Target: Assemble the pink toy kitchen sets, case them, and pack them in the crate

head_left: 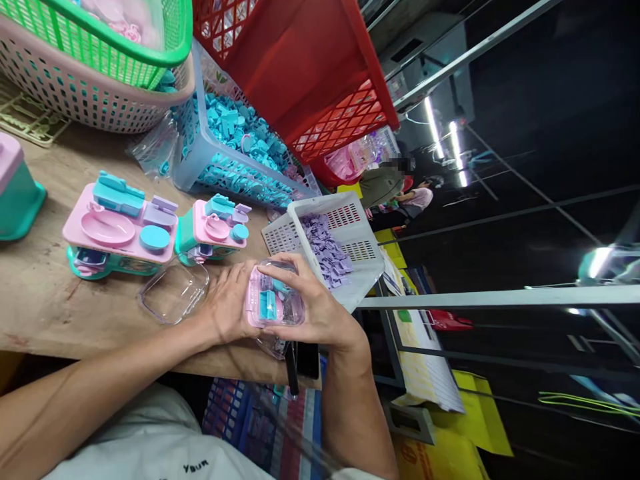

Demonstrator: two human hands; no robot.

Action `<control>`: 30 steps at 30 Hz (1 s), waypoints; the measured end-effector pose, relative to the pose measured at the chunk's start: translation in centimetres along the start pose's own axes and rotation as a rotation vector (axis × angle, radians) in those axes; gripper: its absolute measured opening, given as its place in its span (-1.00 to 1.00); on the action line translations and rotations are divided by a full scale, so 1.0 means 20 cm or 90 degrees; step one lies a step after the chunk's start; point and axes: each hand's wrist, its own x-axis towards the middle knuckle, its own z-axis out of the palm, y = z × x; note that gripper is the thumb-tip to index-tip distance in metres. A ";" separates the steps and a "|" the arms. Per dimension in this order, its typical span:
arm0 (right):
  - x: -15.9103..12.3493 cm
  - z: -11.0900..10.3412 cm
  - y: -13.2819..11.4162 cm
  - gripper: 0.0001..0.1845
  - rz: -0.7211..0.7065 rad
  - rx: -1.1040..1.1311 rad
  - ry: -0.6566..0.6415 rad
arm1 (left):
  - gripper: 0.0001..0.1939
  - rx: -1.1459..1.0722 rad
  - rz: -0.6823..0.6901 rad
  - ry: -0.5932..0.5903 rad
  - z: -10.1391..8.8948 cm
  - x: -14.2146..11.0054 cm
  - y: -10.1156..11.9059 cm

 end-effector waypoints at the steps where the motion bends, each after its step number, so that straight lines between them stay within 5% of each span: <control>1: -0.01 0.01 0.00 -0.04 0.005 0.002 0.003 | 0.12 0.004 0.001 -0.001 0.00 0.00 0.00; 12: -0.06 0.08 -0.01 -0.06 0.042 0.017 0.071 | 0.16 0.027 0.009 0.000 0.00 0.00 0.01; 18: -0.10 0.17 0.10 -0.01 0.040 0.079 0.133 | 0.16 0.050 0.001 -0.002 0.01 0.02 -0.01; 24: -0.11 0.24 0.23 0.23 0.061 -0.006 0.210 | 0.19 0.097 0.061 0.033 0.01 0.04 -0.06; 30: -0.31 0.29 0.09 -0.02 0.172 -0.124 0.442 | 0.25 0.149 0.045 0.172 0.04 0.14 -0.09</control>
